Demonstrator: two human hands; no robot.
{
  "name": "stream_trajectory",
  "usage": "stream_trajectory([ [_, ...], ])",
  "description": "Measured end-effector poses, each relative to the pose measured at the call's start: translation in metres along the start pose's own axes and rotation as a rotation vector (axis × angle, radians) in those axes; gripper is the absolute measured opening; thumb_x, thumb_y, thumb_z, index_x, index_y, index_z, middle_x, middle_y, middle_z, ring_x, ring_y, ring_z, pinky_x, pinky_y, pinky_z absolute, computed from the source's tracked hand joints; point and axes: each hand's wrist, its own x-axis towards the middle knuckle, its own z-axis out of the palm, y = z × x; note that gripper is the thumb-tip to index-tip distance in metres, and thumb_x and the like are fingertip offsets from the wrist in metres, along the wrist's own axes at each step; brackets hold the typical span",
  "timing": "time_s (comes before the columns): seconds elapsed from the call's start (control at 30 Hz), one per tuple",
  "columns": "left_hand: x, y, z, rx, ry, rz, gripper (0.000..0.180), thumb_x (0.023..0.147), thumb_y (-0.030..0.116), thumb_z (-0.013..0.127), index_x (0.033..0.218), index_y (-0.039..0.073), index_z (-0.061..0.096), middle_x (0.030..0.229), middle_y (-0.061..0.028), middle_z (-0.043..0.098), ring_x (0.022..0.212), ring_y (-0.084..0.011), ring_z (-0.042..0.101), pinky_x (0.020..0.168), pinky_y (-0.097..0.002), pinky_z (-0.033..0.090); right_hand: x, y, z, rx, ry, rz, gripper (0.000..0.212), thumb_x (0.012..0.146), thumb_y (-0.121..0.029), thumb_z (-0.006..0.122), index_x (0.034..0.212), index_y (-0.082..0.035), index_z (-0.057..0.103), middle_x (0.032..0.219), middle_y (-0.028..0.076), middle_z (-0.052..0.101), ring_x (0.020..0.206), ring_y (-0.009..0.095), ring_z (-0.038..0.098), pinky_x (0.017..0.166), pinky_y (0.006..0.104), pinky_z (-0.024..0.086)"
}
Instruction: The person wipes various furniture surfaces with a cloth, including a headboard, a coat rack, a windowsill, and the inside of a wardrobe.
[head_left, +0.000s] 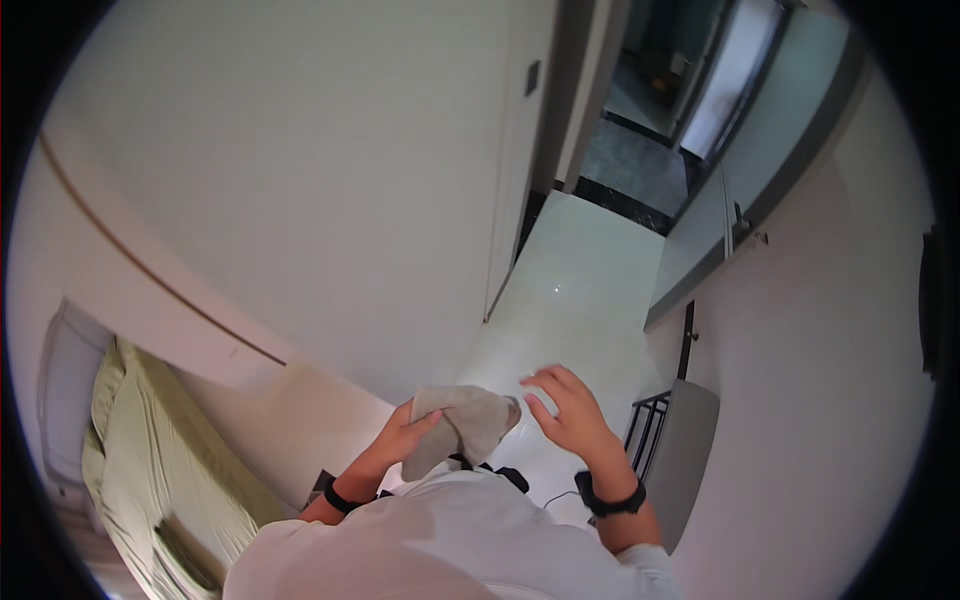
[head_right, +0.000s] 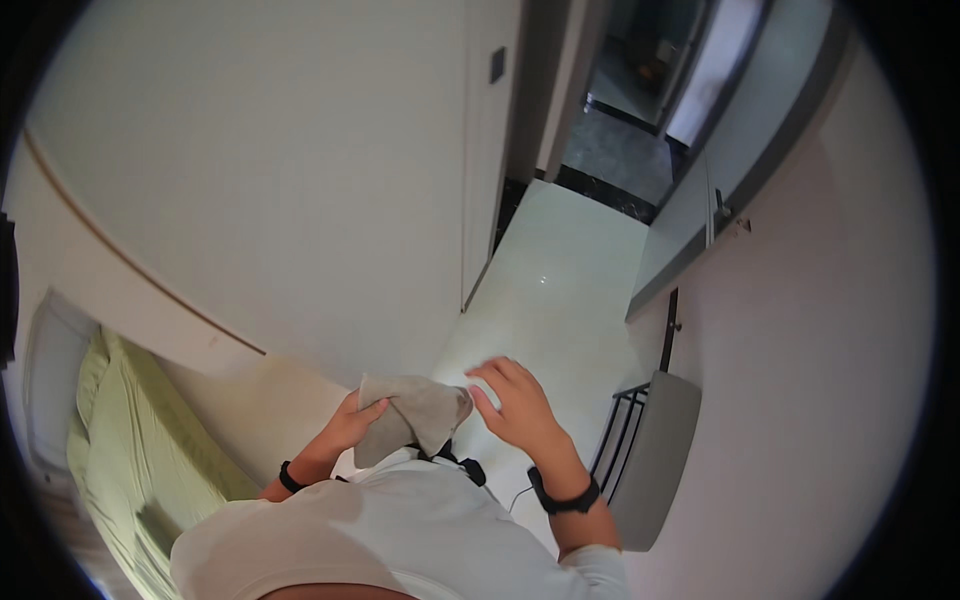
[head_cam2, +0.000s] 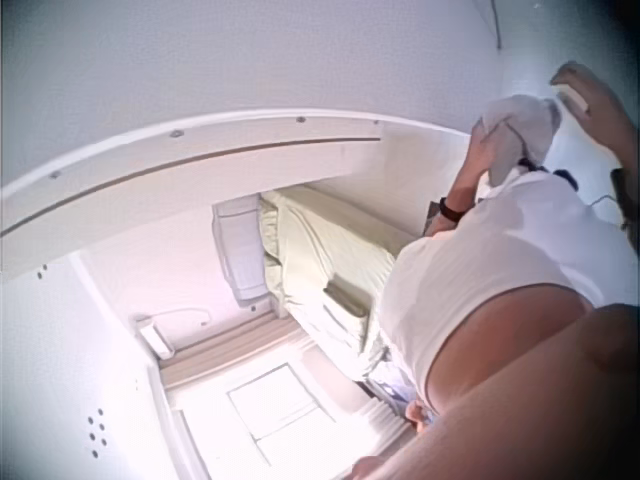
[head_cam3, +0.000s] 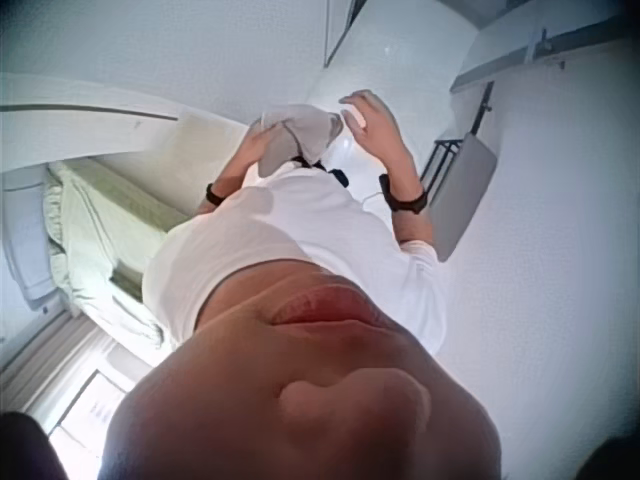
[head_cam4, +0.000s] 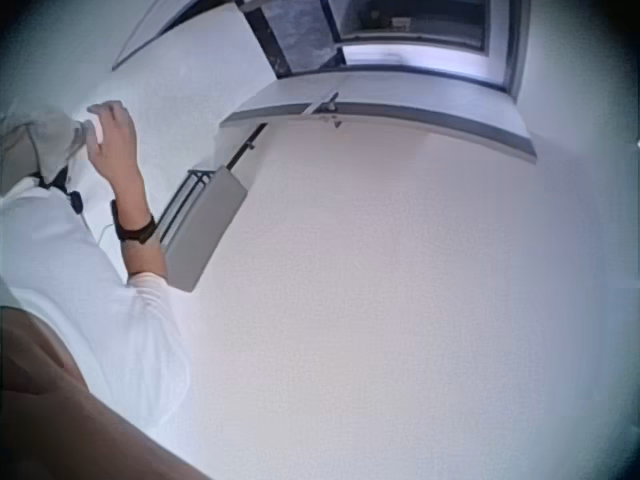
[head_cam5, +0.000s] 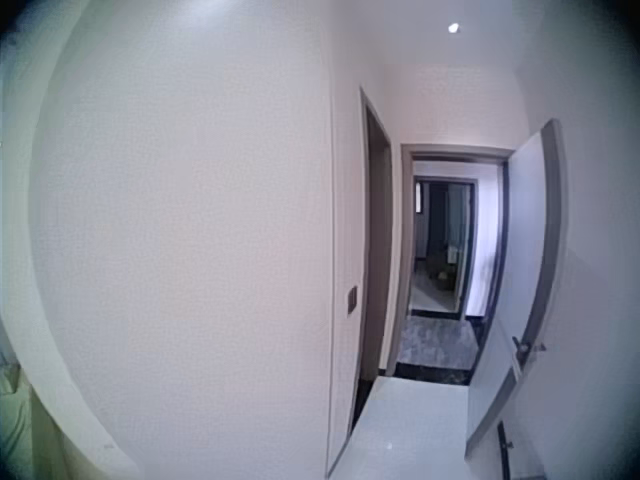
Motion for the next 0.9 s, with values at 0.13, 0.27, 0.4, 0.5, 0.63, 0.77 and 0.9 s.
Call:
stream_trajectory([
  [0.13, 0.092, 0.009, 0.027, 0.114, -0.182, 0.053, 0.029, 0.095, 0.010, 0.052, 0.123, 0.001, 0.054, 0.117, -0.0066, 0.060, 0.108, -0.0152, 0.055, 0.093, -0.0307, 0.044, 0.056, 0.032, -0.014, 0.039, 0.076, -0.062, 0.036, 0.082, -0.025, 0.069, 0.112, -0.007, 0.060, 0.106, 0.013, 0.061, 0.097, 0.033, 0.059, 0.086, 0.0400, 0.047],
  [0.27, 0.199, 0.007, 0.037, 0.080, -0.196, 0.024, 0.029, 0.093, 0.011, 0.056, 0.120, 0.001, 0.055, 0.113, -0.0067, 0.061, 0.104, -0.0146, 0.056, 0.092, -0.0304, 0.045, 0.089, 0.094, -0.014, 0.063, -0.051, 0.085, 0.045, 0.080, -0.029, 0.071, 0.116, -0.008, 0.057, 0.105, 0.015, 0.062, 0.097, 0.035, 0.060, 0.084, 0.0417, 0.048],
  [0.4, 0.267, 0.043, 0.069, 0.310, -0.393, -0.008, 0.033, 0.094, 0.015, 0.058, 0.123, 0.002, 0.052, 0.108, -0.0081, 0.063, 0.101, -0.0156, 0.057, 0.091, -0.0306, 0.045, 0.092, 0.163, -0.038, 0.011, -0.048, 0.296, 0.040, 0.079, -0.031, 0.071, 0.108, -0.008, 0.057, 0.098, 0.014, 0.063, 0.089, 0.034, 0.062, 0.076, 0.0416, 0.049],
  [0.5, 0.306, 0.041, 0.069, 0.440, -0.478, -0.003, 0.032, 0.095, 0.014, 0.056, 0.125, 0.004, 0.051, 0.107, -0.0121, 0.065, 0.099, -0.0175, 0.060, 0.089, -0.0309, 0.046, 0.088, 0.207, -0.048, -0.014, -0.102, 0.424, 0.038, 0.080, -0.031, 0.070, 0.106, -0.008, 0.056, 0.093, 0.015, 0.063, 0.083, 0.035, 0.063, 0.073, 0.0423, 0.050],
  [0.63, 0.355, 0.003, 0.040, 0.642, -0.459, -0.088, 0.033, 0.094, 0.009, 0.056, 0.127, 0.008, 0.050, 0.104, -0.0117, 0.067, 0.096, -0.0179, 0.063, 0.086, -0.0300, 0.048, 0.105, 0.265, -0.057, -0.112, -0.257, 0.445, 0.031, 0.079, -0.024, 0.068, 0.101, -0.006, 0.056, 0.092, 0.014, 0.063, 0.085, 0.035, 0.063, 0.073, 0.0434, 0.050],
  [0.77, 0.393, 0.014, 0.065, 0.633, -0.374, -0.181, 0.040, 0.092, 0.013, 0.062, 0.129, 0.009, 0.047, 0.114, -0.0082, 0.062, 0.100, -0.0196, 0.060, 0.087, -0.0332, 0.047, 0.145, 0.322, -0.083, -0.027, -0.242, 0.256, 0.034, 0.075, -0.014, 0.066, 0.105, -0.004, 0.053, 0.091, 0.014, 0.060, 0.084, 0.032, 0.063, 0.070, 0.0422, 0.051],
  [0.9, 0.468, 0.034, 0.119, 0.605, -0.284, -0.150, 0.052, 0.088, 0.017, 0.068, 0.132, 0.010, 0.043, 0.123, -0.0065, 0.056, 0.107, -0.0207, 0.055, 0.087, -0.0343, 0.046, 0.199, 0.382, -0.120, 0.106, -0.213, 0.069, 0.033, 0.077, -0.006, 0.064, 0.107, -0.004, 0.053, 0.095, 0.013, 0.059, 0.088, 0.032, 0.062, 0.073, 0.0399, 0.050],
])
